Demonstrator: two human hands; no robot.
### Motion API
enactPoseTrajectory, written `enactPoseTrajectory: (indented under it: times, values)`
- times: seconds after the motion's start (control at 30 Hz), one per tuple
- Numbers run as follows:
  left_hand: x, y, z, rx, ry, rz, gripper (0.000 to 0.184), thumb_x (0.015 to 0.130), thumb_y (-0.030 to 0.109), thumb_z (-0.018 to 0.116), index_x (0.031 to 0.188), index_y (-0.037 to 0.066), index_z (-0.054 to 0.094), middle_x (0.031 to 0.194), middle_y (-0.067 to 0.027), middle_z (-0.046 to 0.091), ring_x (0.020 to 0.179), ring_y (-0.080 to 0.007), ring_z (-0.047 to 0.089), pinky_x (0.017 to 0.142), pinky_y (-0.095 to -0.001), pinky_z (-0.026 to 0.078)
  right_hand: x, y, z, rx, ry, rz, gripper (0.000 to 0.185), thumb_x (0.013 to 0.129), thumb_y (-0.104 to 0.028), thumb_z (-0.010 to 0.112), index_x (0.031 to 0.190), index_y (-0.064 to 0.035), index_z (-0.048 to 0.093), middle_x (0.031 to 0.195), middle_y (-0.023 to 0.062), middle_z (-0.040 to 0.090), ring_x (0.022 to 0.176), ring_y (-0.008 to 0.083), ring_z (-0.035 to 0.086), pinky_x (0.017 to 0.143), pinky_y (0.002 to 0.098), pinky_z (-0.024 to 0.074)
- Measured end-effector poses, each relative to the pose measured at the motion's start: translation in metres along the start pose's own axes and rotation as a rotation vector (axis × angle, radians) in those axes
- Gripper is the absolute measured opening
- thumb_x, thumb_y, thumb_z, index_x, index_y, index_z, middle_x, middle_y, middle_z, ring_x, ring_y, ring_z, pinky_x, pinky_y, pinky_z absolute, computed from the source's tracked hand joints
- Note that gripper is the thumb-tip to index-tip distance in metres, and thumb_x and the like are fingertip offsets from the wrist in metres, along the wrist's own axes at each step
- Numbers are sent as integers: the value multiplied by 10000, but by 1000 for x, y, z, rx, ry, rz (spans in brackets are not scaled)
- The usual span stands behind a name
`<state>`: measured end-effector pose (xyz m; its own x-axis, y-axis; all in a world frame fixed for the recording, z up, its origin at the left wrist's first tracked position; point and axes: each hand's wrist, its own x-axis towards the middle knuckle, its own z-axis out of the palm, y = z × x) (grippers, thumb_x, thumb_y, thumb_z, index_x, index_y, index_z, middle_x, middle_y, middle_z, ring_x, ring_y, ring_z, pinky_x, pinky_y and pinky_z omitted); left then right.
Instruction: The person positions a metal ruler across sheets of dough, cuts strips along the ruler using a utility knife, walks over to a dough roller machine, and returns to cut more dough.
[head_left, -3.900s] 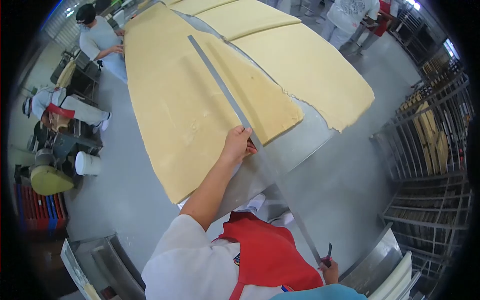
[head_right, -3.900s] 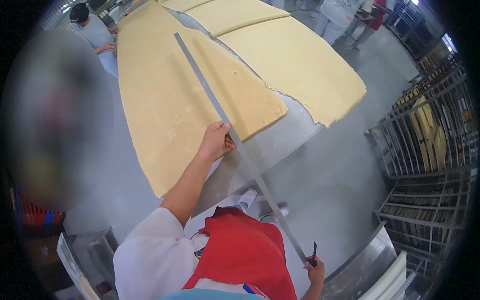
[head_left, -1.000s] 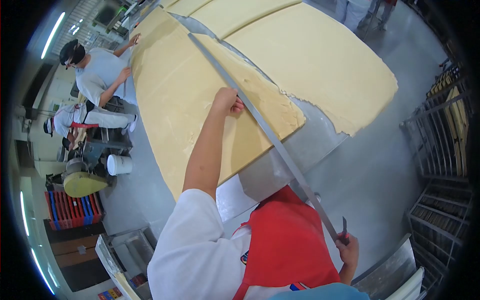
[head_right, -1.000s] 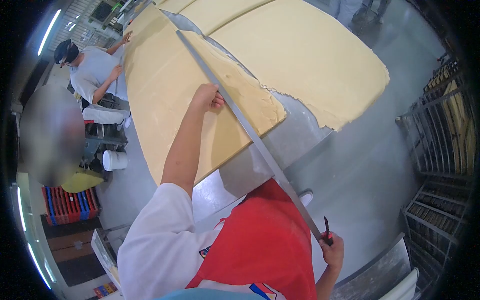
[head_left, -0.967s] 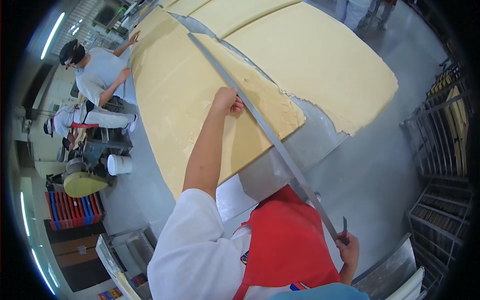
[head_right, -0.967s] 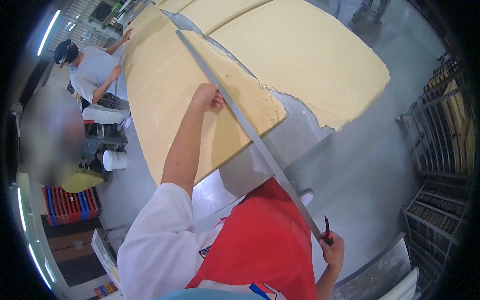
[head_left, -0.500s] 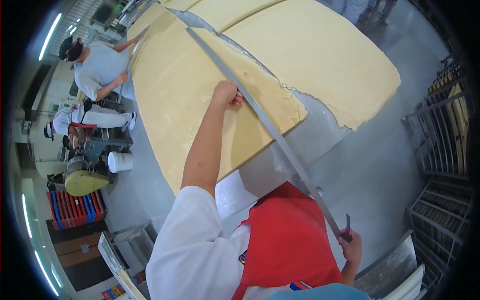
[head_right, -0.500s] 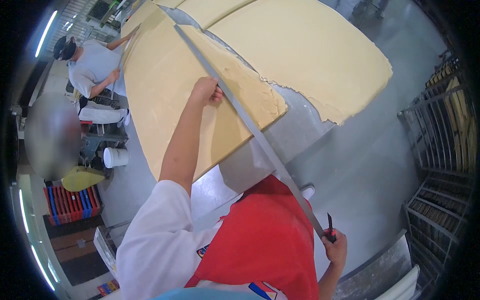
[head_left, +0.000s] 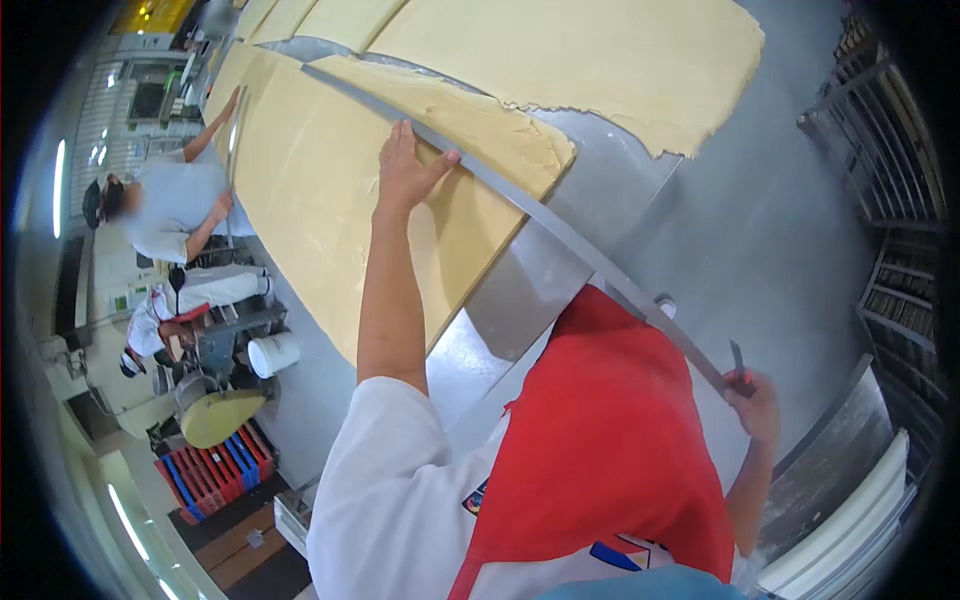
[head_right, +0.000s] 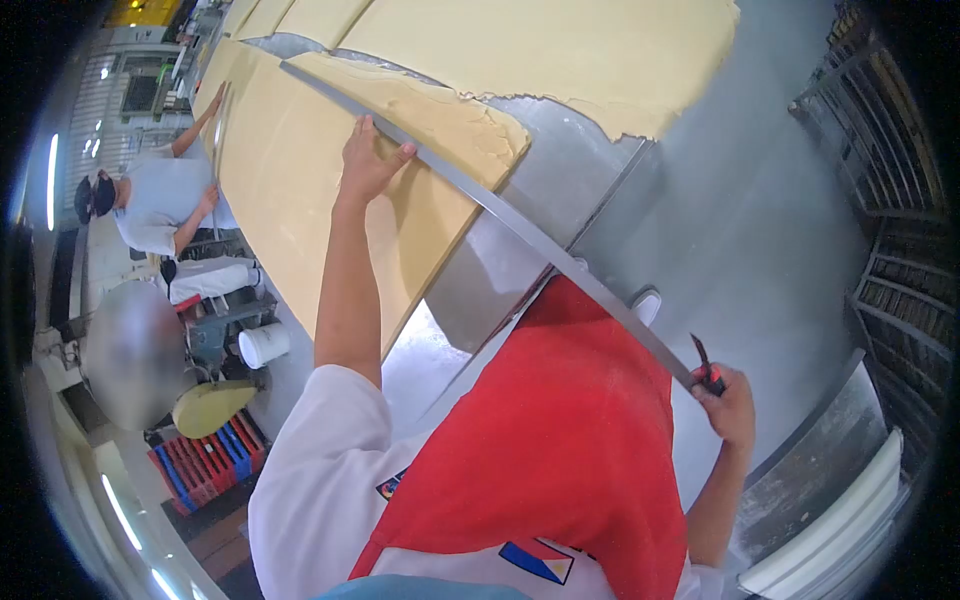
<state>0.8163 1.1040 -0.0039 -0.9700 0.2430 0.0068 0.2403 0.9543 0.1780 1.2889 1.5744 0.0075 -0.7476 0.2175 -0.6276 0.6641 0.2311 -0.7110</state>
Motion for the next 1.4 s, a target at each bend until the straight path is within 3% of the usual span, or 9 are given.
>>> enactPoseTrajectory:
  times: [0.17, 0.53, 0.6, 0.73, 1.03, 1.1, 1.4]
  values:
    - [9, 3, 0, 43, -98, 30, 1274, 764, 795, 680, 1549, -119, 263, 1629, -316, 247, 1528, -424, 234, 1249, -454, 221, 11, 1, -6, -23, 15, -29, 166, 724, -54, 722, 869, 3, 666, 679, 47, 561, 658, 160, 528, 649, 325, 434]
    - [10, 15, -13, 87, -127, -59, 1296, 731, 786, 720, 1567, -88, 254, 1654, -257, 242, 1517, -415, 264, 1250, -443, 240, 13, -2, -5, 106, -5, -31, 122, 693, -29, 697, 810, -4, 672, 656, -26, 531, 643, 108, 503, 613, 297, 406]
    - [8, 21, -19, 78, -210, -85, 1283, 779, 752, 710, 1557, -135, 206, 1650, -297, 203, 1561, -375, 165, 1274, -432, 169, 13, 8, -5, 108, -17, -6, 125, 697, 3, 699, 819, -5, 671, 662, -32, 537, 649, 99, 511, 621, 284, 420]
    - [9, 20, -16, 111, -210, -86, 1276, 785, 747, 708, 1558, -134, 204, 1654, -287, 201, 1562, -371, 164, 1276, -432, 172, 14, 20, -2, 216, -10, -30, 129, 710, 31, 690, 832, -9, 676, 663, -30, 548, 651, 100, 522, 629, 282, 431]
    - [10, 24, -21, 95, -250, -127, 1388, 658, 780, 782, 1579, -87, 210, 1669, -264, 176, 1554, -387, 177, 1269, -445, 213, 16, 12, -5, 199, -80, -33, 110, 723, 16, 680, 829, -11, 674, 672, -17, 596, 646, 109, 557, 626, 295, 445]
    - [11, 21, -18, 136, -209, -114, 1419, 611, 794, 798, 1592, -50, 217, 1680, -216, 200, 1523, -419, 251, 1251, -451, 263, 15, 10, -5, 178, -72, -77, 109, 723, -3, 682, 831, -13, 674, 673, -10, 600, 646, 108, 557, 626, 295, 444]
    - [20, 16, -18, 201, -258, -107, 1455, 577, 832, 783, 1590, -49, 223, 1674, -209, 219, 1510, -411, 290, 1219, -456, 338, 13, 11, -7, 163, -81, -2, 115, 758, -1, 711, 871, -11, 690, 702, -34, 589, 670, 90, 539, 639, 277, 439]
